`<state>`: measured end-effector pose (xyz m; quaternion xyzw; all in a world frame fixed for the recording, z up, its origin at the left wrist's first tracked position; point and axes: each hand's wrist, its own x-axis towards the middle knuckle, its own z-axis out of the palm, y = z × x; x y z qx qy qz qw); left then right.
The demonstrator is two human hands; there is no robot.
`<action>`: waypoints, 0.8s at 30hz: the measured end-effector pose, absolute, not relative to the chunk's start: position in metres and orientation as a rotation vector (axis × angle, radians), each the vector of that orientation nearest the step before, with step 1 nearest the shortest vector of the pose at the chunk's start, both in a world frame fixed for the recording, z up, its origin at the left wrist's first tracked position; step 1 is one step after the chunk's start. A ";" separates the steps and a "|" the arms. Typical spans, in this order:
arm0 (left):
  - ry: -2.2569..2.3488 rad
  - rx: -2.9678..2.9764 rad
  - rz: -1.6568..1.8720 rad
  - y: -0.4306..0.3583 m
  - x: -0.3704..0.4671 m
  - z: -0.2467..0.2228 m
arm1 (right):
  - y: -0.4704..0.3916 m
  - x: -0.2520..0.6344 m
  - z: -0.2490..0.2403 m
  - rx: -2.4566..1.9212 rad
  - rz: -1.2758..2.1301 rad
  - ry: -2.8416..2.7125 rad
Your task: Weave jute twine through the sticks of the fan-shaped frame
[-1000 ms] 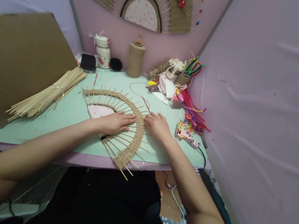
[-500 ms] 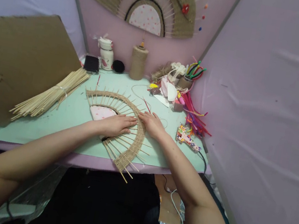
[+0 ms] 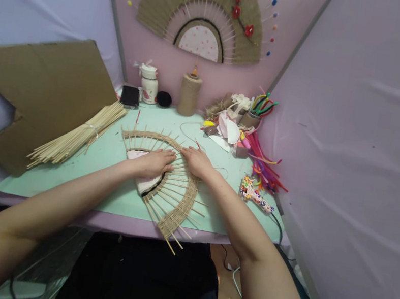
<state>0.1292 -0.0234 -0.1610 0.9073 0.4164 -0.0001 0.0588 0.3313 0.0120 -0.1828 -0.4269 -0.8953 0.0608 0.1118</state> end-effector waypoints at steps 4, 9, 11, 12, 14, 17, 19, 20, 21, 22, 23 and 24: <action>1.259 2.747 0.029 -0.023 0.127 -0.167 | 0.015 0.337 -0.176 -1.350 0.188 -2.562; 1.252 2.769 0.033 -0.021 0.127 -0.168 | 0.023 0.327 -0.166 -1.355 0.243 -2.493; 1.251 2.765 0.044 -0.020 0.127 -0.168 | 0.022 0.314 -0.167 -1.324 0.307 -2.510; 1.252 2.758 0.049 -0.020 0.127 -0.168 | 0.020 0.306 -0.168 -1.316 0.339 -2.518; 1.251 2.744 0.059 -0.020 0.127 -0.168 | 0.017 0.294 -0.171 -1.326 0.385 -2.514; 1.248 2.737 0.074 -0.021 0.128 -0.166 | 0.015 0.286 -0.173 -1.379 0.412 -2.476; 1.247 2.734 0.081 -0.022 0.128 -0.165 | 0.017 0.287 -0.172 -1.407 0.422 -2.452; 1.245 2.734 0.084 -0.022 0.128 -0.164 | 0.019 0.288 -0.171 -1.418 0.422 -2.439; 1.241 2.734 0.089 -0.023 0.128 -0.164 | 0.021 0.288 -0.170 -1.426 0.421 -2.425; 1.237 2.734 0.095 -0.023 0.128 -0.164 | 0.023 0.287 -0.169 -1.431 0.419 -2.413; 1.236 2.733 0.101 -0.023 0.128 -0.163 | 0.026 0.284 -0.168 -1.429 0.419 -2.405; 1.240 2.730 0.106 -0.023 0.128 -0.164 | 0.029 0.281 -0.168 -1.422 0.422 -2.403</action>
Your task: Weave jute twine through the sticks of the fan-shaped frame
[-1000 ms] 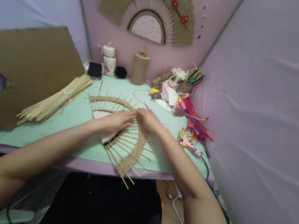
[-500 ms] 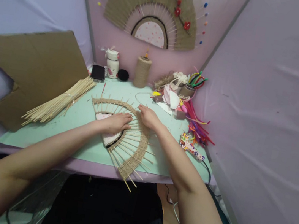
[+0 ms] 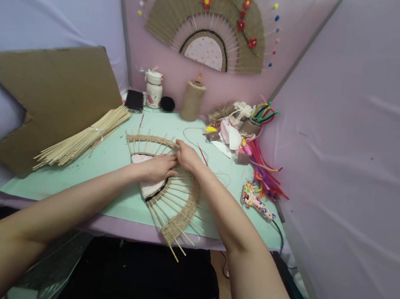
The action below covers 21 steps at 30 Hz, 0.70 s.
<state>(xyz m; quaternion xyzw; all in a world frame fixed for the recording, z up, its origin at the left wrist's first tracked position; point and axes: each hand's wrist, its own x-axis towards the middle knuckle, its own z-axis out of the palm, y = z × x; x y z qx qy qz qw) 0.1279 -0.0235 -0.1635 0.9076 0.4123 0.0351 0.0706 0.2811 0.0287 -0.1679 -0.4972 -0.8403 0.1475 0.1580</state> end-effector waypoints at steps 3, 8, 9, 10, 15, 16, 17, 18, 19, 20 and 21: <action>1.277 2.710 0.101 -0.024 0.128 -0.164 | 0.037 0.268 -0.169 -1.402 0.455 -2.427; 1.306 2.690 0.089 -0.025 0.129 -0.164 | 0.048 0.255 -0.165 -1.468 0.478 -2.420; 1.299 2.690 0.097 -0.025 0.129 -0.164 | 0.049 0.254 -0.163 -1.470 0.474 -2.417; 1.291 2.689 0.106 -0.026 0.129 -0.163 | 0.050 0.252 -0.162 -1.462 0.471 -2.418; 1.305 2.665 0.129 -0.027 0.129 -0.164 | 0.055 0.238 -0.160 -1.387 0.515 -2.480; 1.308 2.662 0.133 -0.028 0.129 -0.164 | 0.056 0.235 -0.161 -1.389 0.526 -2.489; 1.308 2.662 0.141 -0.029 0.129 -0.164 | 0.059 0.232 -0.160 -1.396 0.534 -2.493; 1.303 2.665 0.151 -0.029 0.130 -0.163 | 0.061 0.230 -0.160 -1.405 0.537 -2.494; 1.297 2.668 0.162 -0.029 0.130 -0.163 | 0.063 0.229 -0.158 -1.409 0.537 -2.493; 1.290 2.669 0.173 -0.029 0.129 -0.162 | 0.064 0.228 -0.156 -1.408 0.534 -2.490; 1.289 2.668 0.183 -0.029 0.128 -0.161 | 0.066 0.227 -0.154 -1.399 0.531 -2.489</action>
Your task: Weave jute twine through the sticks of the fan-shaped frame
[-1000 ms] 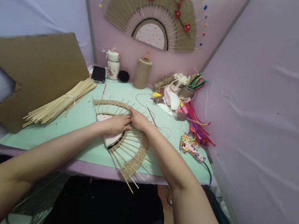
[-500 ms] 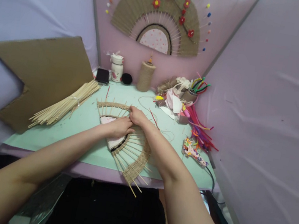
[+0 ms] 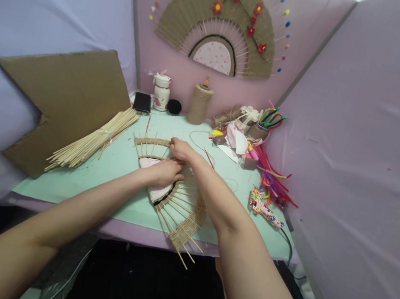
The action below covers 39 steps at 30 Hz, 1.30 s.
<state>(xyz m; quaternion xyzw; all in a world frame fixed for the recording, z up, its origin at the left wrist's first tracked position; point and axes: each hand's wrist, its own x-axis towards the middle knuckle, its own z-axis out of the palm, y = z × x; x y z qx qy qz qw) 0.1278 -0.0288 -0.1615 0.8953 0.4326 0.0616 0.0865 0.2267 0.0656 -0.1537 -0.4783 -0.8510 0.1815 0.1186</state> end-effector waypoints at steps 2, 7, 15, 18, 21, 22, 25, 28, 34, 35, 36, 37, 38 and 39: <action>1.311 2.655 0.203 -0.027 0.122 -0.160 | 0.066 0.224 -0.149 -1.360 0.529 -2.491; 1.627 2.510 0.247 -0.024 0.092 -0.156 | 0.068 0.204 -0.149 -1.224 0.603 -2.555; 1.751 2.360 0.111 -0.024 0.076 -0.161 | 0.079 0.187 -0.158 -1.220 0.626 -2.551; 1.745 2.406 0.177 -0.024 0.076 -0.163 | 0.079 0.181 -0.160 -1.190 0.631 -2.535; 1.743 2.420 0.181 -0.025 0.076 -0.163 | 0.080 0.173 -0.161 -1.148 0.669 -2.519; 1.752 2.417 0.180 -0.026 0.076 -0.162 | 0.081 0.172 -0.160 -1.136 0.681 -2.505; 1.787 2.395 0.161 -0.027 0.076 -0.160 | 0.084 0.183 -0.147 -1.112 0.683 -2.424; 1.807 2.395 0.131 -0.029 0.075 -0.159 | 0.079 0.221 -0.124 -1.094 0.677 -2.254; 1.794 2.562 0.167 -0.033 0.088 -0.150 | 0.021 0.320 -0.110 -1.388 0.545 -2.146; 1.740 2.607 0.154 -0.033 0.094 -0.148 | 0.008 0.329 -0.115 -1.439 0.528 -2.176; 1.667 2.649 0.130 -0.033 0.102 -0.146 | -0.004 0.335 -0.121 -1.476 0.514 -2.200; 1.581 2.684 0.098 -0.033 0.110 -0.145 | -0.015 0.339 -0.129 -1.492 0.511 -2.231; 1.496 2.708 0.057 -0.033 0.119 -0.145 | -0.025 0.339 -0.137 -1.492 0.519 -2.256; 1.423 2.721 0.024 -0.033 0.127 -0.145 | -0.033 0.338 -0.144 -1.481 0.530 -2.273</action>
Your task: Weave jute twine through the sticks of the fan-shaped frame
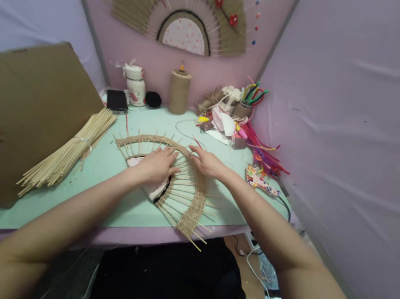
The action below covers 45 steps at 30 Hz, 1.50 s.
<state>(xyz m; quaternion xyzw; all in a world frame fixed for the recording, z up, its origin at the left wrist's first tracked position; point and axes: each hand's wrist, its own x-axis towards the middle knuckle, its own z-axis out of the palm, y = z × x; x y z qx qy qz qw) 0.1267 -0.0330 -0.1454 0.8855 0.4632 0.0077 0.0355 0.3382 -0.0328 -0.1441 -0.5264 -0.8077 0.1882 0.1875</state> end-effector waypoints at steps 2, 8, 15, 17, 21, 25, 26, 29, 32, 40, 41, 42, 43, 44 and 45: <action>1.324 2.717 -0.029 -0.033 0.139 -0.149 | -0.042 0.333 -0.156 -1.447 0.565 -2.302; 1.254 2.697 -0.041 -0.032 0.145 -0.163 | -0.035 0.325 -0.160 -1.614 0.554 -2.319; 1.251 2.708 -0.029 -0.033 0.144 -0.162 | -0.009 0.308 -0.160 -1.679 0.477 -2.291; 1.257 2.694 -0.042 -0.034 0.144 -0.161 | -0.004 0.304 -0.164 -1.718 0.468 -2.291; 1.258 2.688 -0.014 -0.035 0.144 -0.162 | 0.000 0.301 -0.164 -1.776 0.419 -2.269; 1.265 2.691 0.025 -0.035 0.143 -0.164 | 0.003 0.293 -0.160 -1.726 0.394 -2.281; 1.263 2.690 0.034 -0.034 0.143 -0.164 | 0.004 0.290 -0.160 -1.716 0.402 -2.287; 1.249 2.690 0.053 -0.035 0.143 -0.163 | 0.010 0.284 -0.159 -1.720 0.438 -2.284; 1.232 2.696 0.063 -0.035 0.143 -0.161 | 0.014 0.287 -0.152 -1.712 0.446 -2.253; 1.218 2.714 0.026 -0.035 0.143 -0.159 | -0.039 0.359 -0.124 -1.510 0.439 -2.095; 1.210 2.721 0.024 -0.034 0.142 -0.159 | -0.049 0.370 -0.124 -1.510 0.444 -2.120; 1.206 2.727 0.016 -0.034 0.142 -0.159 | -0.059 0.380 -0.125 -1.518 0.451 -2.139; 1.202 2.733 0.004 -0.033 0.141 -0.159 | -0.068 0.389 -0.127 -1.530 0.457 -2.163; 1.193 2.739 -0.008 -0.032 0.141 -0.158 | -0.075 0.396 -0.130 -1.546 0.453 -2.180; 1.183 2.747 -0.018 -0.032 0.140 -0.157 | -0.081 0.402 -0.135 -1.567 0.437 -2.193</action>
